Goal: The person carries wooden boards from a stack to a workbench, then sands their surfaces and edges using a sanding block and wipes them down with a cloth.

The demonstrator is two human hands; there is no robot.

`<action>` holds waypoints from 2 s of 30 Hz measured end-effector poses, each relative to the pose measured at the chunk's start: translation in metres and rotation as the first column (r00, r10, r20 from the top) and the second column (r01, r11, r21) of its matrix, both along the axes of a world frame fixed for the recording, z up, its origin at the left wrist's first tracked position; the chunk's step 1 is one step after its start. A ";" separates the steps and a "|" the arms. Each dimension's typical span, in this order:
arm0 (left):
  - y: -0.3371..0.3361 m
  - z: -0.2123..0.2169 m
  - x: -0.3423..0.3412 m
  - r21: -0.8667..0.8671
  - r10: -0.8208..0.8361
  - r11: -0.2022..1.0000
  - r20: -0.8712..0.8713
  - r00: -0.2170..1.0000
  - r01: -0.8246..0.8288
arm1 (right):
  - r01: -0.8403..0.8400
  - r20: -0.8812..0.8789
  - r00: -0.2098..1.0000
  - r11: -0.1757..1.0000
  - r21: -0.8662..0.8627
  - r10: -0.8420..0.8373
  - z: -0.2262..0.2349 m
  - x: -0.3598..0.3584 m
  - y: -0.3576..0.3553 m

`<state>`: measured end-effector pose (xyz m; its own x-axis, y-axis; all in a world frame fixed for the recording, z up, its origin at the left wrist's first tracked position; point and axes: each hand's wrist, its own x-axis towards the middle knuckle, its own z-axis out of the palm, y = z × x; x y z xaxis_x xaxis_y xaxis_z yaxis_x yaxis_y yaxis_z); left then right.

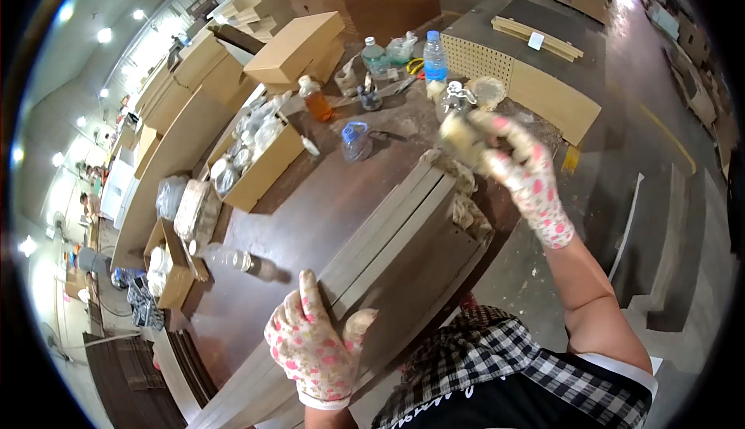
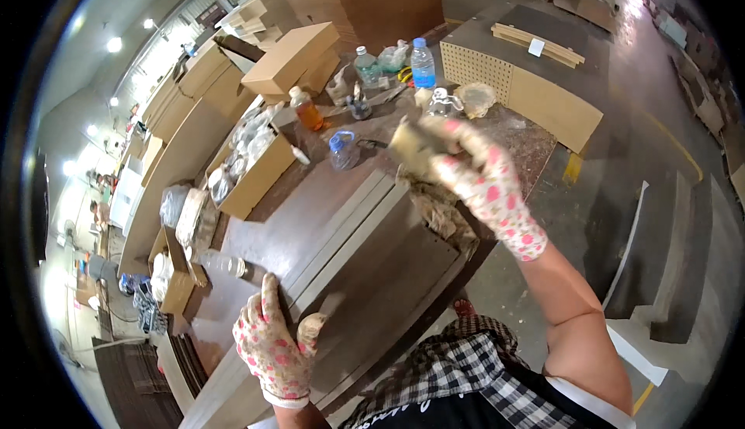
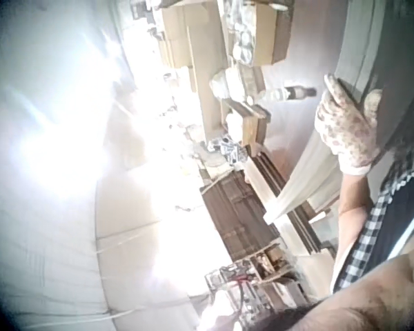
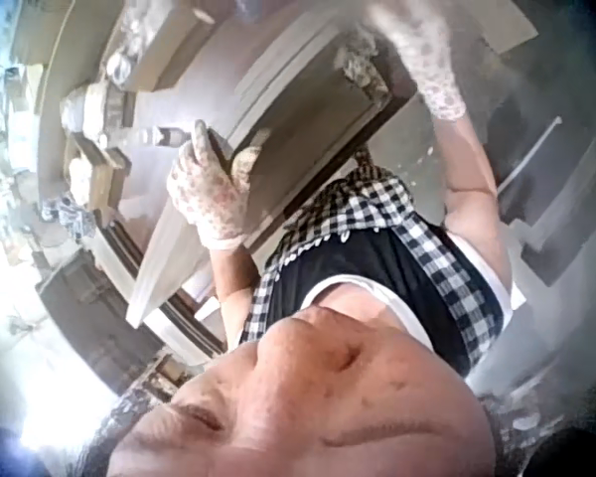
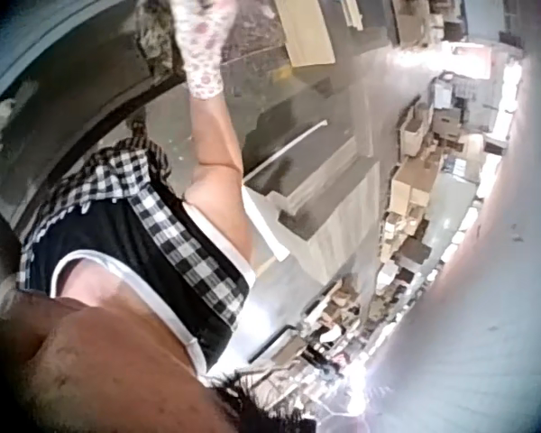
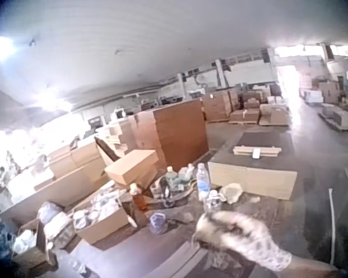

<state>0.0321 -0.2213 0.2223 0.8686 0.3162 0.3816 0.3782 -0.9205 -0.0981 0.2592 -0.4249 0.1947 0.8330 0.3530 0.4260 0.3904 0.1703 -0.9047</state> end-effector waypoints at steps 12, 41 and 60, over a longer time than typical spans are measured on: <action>-0.012 -0.002 0.018 0.003 0.149 0.989 0.001 0.989 -0.149 | -0.285 0.384 0.868 0.949 -0.133 0.314 -0.017 0.067 0.013; -0.010 0.003 0.016 0.040 0.130 0.991 -0.030 0.991 -0.129 | 0.674 0.412 0.725 0.445 -0.590 -0.552 -0.161 0.285 -0.049; -0.005 -0.005 0.018 -0.003 0.200 0.980 0.024 0.979 -0.200 | -0.329 -0.647 0.660 0.921 0.209 0.382 -0.099 0.083 0.021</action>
